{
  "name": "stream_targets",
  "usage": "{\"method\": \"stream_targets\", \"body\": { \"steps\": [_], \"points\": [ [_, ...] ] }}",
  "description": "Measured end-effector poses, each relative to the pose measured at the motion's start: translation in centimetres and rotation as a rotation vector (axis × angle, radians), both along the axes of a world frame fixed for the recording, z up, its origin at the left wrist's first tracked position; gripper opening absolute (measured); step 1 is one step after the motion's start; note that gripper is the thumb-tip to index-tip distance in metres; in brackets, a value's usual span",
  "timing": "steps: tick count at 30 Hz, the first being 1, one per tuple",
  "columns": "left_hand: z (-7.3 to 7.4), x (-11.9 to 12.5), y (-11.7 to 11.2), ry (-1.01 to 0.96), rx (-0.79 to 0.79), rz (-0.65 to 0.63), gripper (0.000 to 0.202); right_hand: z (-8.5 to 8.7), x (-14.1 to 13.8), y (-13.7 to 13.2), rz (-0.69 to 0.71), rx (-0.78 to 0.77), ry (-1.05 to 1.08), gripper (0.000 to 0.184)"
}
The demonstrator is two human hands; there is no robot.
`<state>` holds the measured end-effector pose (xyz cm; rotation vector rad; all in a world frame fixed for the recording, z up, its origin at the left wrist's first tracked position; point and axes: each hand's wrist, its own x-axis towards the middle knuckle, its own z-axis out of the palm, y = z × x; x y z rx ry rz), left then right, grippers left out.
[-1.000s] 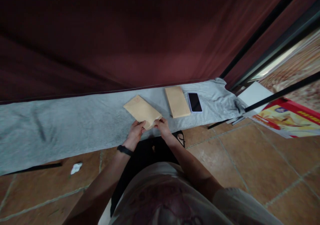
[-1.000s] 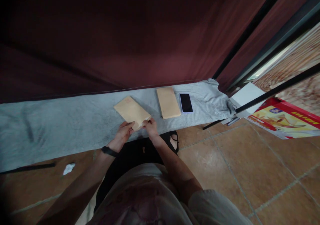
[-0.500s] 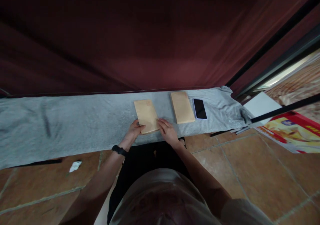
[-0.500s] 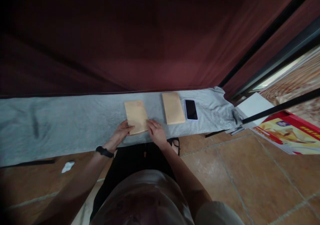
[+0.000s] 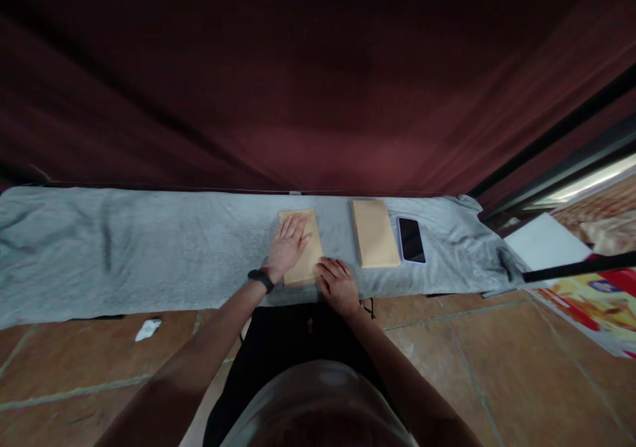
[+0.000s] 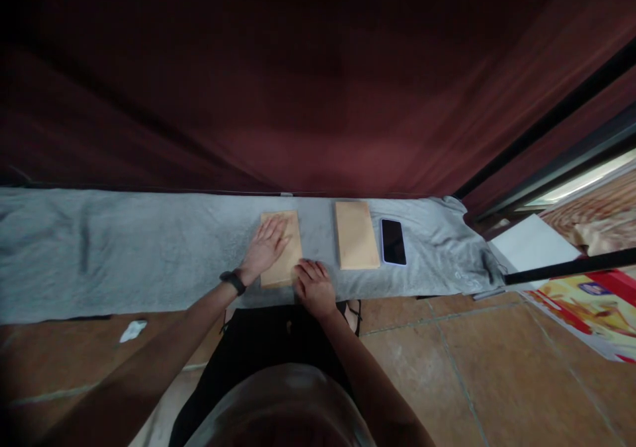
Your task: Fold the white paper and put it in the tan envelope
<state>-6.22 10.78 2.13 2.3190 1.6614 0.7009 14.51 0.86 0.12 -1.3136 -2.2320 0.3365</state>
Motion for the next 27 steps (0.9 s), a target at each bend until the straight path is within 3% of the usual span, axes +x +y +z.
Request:
{"method": "stream_targets", "body": {
  "steps": [5,9,19,27],
  "points": [
    [-1.5,-0.6,4.8,0.117,-0.084,-0.063,0.062,0.7,0.0,0.0,0.024,-0.014,0.013,0.037],
    [-2.0,-1.1,5.1,0.146,-0.106,-0.16,0.059,0.9,-0.1,0.1,0.023,-0.018,0.01,0.038],
    [-2.2,0.0,0.4,0.099,-0.123,-0.314,0.059,0.3,0.2,0.0,0.039,-0.017,-0.007,0.038],
    [-1.4,0.3,-4.8,0.036,-0.169,-0.391,0.057,-0.4,0.0,0.0,-0.012,-0.013,0.012,0.036]
  ]
}}
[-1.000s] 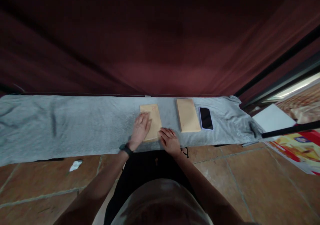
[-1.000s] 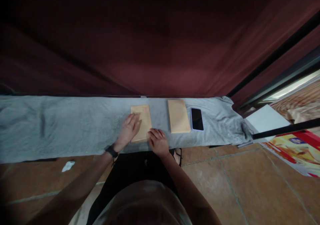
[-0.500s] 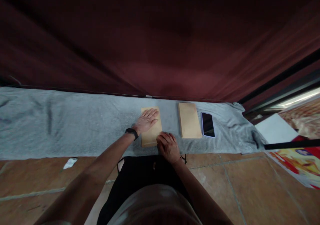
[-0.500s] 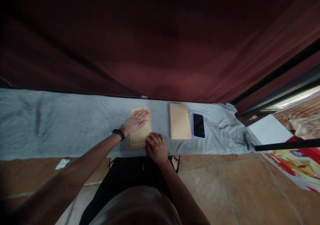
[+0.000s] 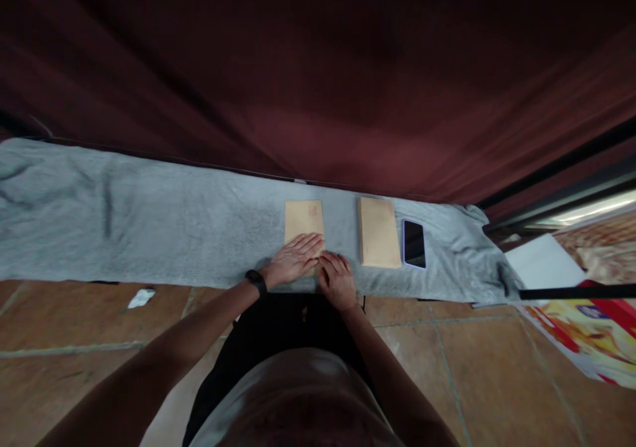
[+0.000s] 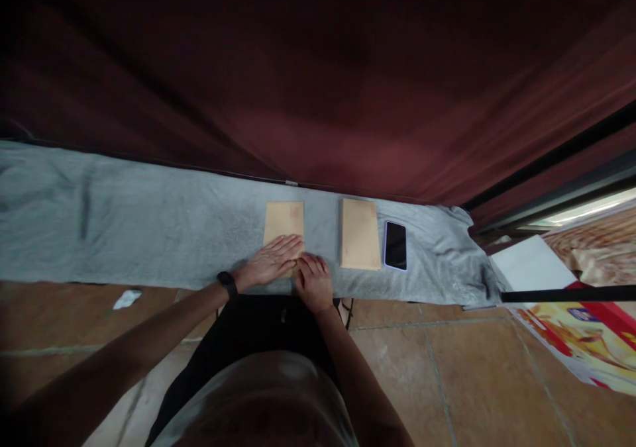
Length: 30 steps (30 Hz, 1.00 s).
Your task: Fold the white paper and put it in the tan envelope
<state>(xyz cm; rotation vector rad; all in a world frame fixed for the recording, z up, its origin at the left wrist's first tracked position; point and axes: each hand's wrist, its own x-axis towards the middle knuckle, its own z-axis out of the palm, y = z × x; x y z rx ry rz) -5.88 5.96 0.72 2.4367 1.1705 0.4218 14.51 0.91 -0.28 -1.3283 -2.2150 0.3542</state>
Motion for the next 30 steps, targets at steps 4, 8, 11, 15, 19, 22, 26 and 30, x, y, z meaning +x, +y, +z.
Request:
{"method": "stream_targets", "body": {
  "steps": [4,8,11,15,19,22,26,30],
  "points": [
    [0.0,0.1,-2.2,-0.022,0.018,-0.016,0.058,-0.2,0.0,0.0,0.004,0.004,0.007,0.037],
    [-0.2,-0.1,-3.6,0.048,0.084,-0.025,0.061,-0.3,0.2,-0.1,0.018,0.008,0.015,0.037],
    [-0.3,-0.4,-4.3,0.097,0.129,-0.033,0.059,-0.3,0.5,0.2,0.024,-0.008,0.05,0.034],
    [-0.2,-0.9,-4.6,0.109,0.159,-0.017,0.052,-0.3,1.1,1.0,0.007,-0.057,0.171,0.033],
    [-0.4,-1.8,-4.6,0.165,0.203,-0.058,0.039,-0.4,1.2,2.3,-0.019,-0.094,0.314,0.034],
    [-0.6,-2.5,-4.7,0.179,0.25,-0.061,0.041,-0.5,0.6,3.6,-0.01,-0.12,0.378,0.033],
    [-0.4,-2.8,-5.4,0.167,0.286,-0.094,0.043,0.3,-0.2,5.3,0.049,-0.119,0.373,0.035],
    [0.0,-3.2,-6.1,0.194,0.321,-0.146,0.041,1.3,-1.1,6.0,0.209,-0.08,0.202,0.038]
  ]
}}
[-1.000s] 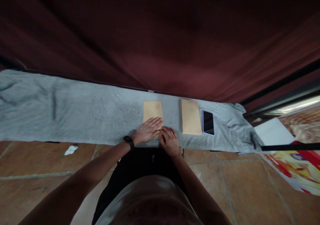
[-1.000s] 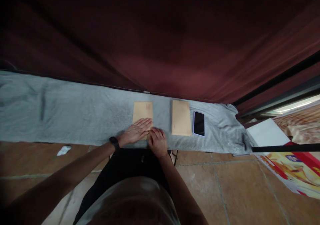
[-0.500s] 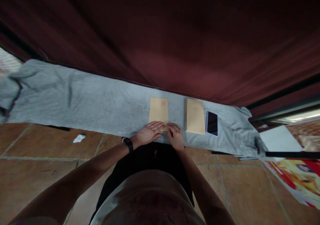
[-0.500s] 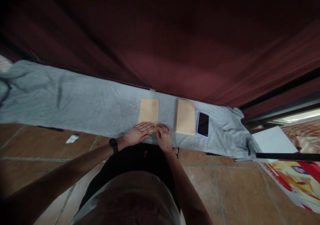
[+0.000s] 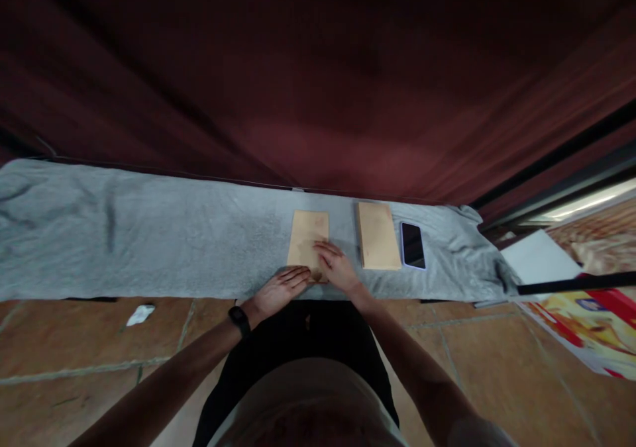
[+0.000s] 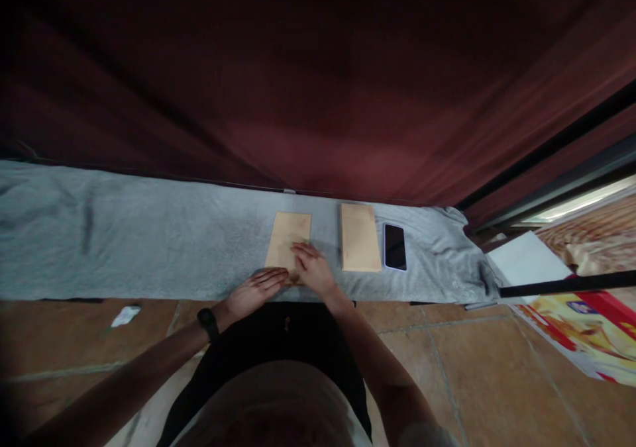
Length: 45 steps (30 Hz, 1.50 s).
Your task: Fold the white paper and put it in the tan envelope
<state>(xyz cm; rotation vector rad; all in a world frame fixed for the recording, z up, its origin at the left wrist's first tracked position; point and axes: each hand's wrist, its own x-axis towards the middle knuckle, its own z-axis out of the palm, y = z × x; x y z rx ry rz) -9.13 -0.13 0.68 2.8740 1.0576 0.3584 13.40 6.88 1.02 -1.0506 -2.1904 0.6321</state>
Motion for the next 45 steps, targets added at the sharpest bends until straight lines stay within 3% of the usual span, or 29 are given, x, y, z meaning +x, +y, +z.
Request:
{"method": "stream_targets", "body": {
  "steps": [4,7,12,17,22,26,33,39,42,45],
  "points": [
    [-0.5,-0.5,-0.2,-0.052,0.01,-0.015,0.042,0.1,-1.5,0.0,0.174,0.113,-0.24,0.04],
    [-1.0,-0.6,-0.2,-0.115,-0.001,0.001,0.045,-0.5,-2.3,0.8,0.207,0.175,-0.385,0.043],
    [-0.8,-0.7,0.0,-0.204,-0.021,-0.018,0.046,-1.4,-2.6,4.0,0.152,0.179,-0.484,0.046],
    [-0.4,-0.3,0.3,-0.319,0.014,0.014,0.032,-1.5,-2.7,7.2,0.047,0.155,-0.504,0.049],
    [-0.4,0.1,0.2,-0.34,0.031,0.041,0.029,-1.2,-3.3,8.5,-0.014,0.118,-0.495,0.052],
    [-0.4,0.1,0.1,-0.316,0.005,0.059,0.028,-1.5,-3.4,6.9,0.048,0.132,-0.422,0.052],
    [0.3,0.2,0.0,-0.282,-0.057,0.084,0.027,-1.2,-1.6,1.3,0.269,0.168,-0.41,0.043],
    [1.2,-0.1,0.2,-0.405,-0.157,0.048,0.024,-0.7,0.5,-2.0,0.286,0.11,-0.35,0.047],
    [1.5,-0.5,1.5,-0.433,-0.219,0.066,0.029,-0.3,1.4,-2.6,0.296,0.086,-0.296,0.043],
    [1.3,-0.6,4.4,-0.41,-0.176,0.169,0.037,0.1,1.8,-3.0,0.285,0.097,-0.262,0.041]
  ]
}}
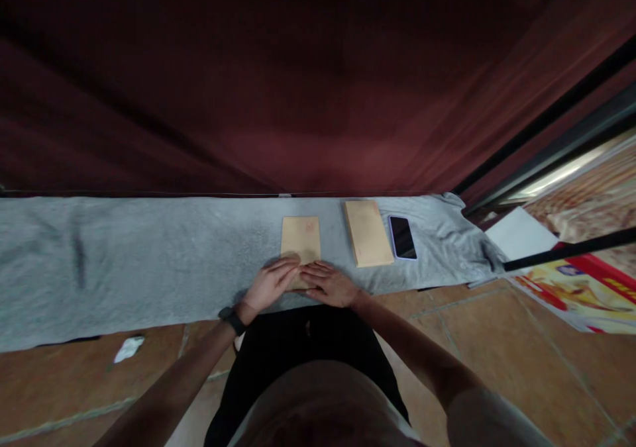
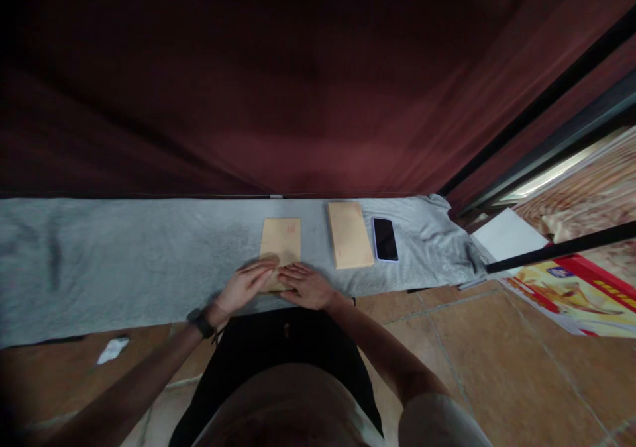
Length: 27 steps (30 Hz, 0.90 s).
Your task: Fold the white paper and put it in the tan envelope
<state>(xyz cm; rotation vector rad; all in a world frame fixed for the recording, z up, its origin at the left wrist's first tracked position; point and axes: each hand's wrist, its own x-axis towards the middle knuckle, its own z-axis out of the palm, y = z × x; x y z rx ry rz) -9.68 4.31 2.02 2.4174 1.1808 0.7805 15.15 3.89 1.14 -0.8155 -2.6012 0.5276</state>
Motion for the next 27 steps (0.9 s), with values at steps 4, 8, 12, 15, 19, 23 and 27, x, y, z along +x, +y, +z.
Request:
{"method": "stream_targets", "body": {
  "steps": [4,8,12,15,19,23,27],
  "points": [
    [-0.7,0.8,5.7,0.233,0.004,0.08,0.055,0.3,-0.1,-0.3,-0.011,-0.003,-0.009,0.047],
    [-1.6,1.8,9.5,0.378,-0.038,0.119,0.059,0.2,-0.3,-0.2,-0.02,0.003,0.036,0.046],
    [-2.4,2.0,9.8,0.373,0.009,0.092,0.057,0.0,-0.3,0.0,-0.033,-0.008,0.08,0.04],
    [-2.6,1.6,8.8,0.382,0.014,0.02,0.055,-0.1,-0.3,0.1,-0.03,-0.023,0.08,0.038],
    [-2.3,1.3,7.8,0.398,-0.007,-0.068,0.053,-0.1,-0.3,0.1,-0.033,-0.033,0.081,0.035],
    [-1.8,2.4,7.8,0.377,-0.009,-0.13,0.053,-0.2,-0.2,0.0,-0.031,-0.023,0.081,0.033],
    [-1.8,3.9,7.9,0.382,-0.01,-0.248,0.051,-0.5,-0.2,-0.1,-0.037,-0.002,0.121,0.031]
  ]
}}
